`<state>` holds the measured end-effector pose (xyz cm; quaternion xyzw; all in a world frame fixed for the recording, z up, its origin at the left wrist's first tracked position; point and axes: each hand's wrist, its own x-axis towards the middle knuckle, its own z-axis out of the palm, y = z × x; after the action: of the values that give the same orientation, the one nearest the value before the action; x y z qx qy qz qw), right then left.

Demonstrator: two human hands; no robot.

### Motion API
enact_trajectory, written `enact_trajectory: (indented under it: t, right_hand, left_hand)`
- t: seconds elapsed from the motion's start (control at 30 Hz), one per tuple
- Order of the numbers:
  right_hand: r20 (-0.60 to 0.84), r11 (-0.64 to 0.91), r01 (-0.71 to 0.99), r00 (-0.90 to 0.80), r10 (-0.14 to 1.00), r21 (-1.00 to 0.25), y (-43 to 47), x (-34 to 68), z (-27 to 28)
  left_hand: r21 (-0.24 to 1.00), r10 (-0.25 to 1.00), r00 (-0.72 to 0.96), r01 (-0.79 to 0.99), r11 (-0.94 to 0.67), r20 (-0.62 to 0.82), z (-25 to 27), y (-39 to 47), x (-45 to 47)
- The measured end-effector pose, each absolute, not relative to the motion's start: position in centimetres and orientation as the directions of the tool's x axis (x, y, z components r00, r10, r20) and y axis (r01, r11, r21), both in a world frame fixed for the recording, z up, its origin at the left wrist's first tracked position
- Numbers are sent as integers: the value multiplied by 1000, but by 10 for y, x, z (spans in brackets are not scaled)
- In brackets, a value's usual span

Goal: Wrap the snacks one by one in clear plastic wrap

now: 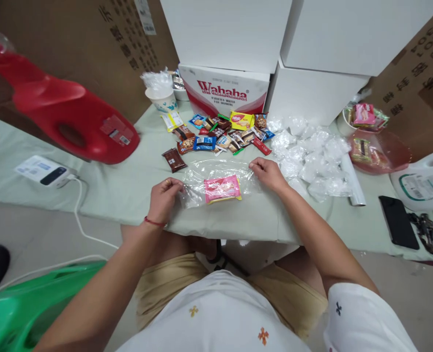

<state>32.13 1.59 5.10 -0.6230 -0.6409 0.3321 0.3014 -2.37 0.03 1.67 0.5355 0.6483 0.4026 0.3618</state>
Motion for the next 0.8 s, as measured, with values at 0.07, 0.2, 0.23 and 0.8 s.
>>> enact_trajectory:
  t: [0.07,0.2,0.23,0.8]
  right_hand:
    - [-53,-42,775,11,999,-631,29,315,47]
    - [-107,-103,937,70,992,-335,39,306,40]
    - [-113,-99,941,65,991,-324,39,305,39]
    - [43,371,918,-369,929,-140,87,278,62]
  left_hand:
    - [847,964,-264,503,173,-40,14,12,-25]
    - [735,869,-364,678,1,334,15,8,-28]
    - [685,835,-304,720,-114,459,19,2,-27]
    - [297,720,568,663,-687,398,27,-21,31]
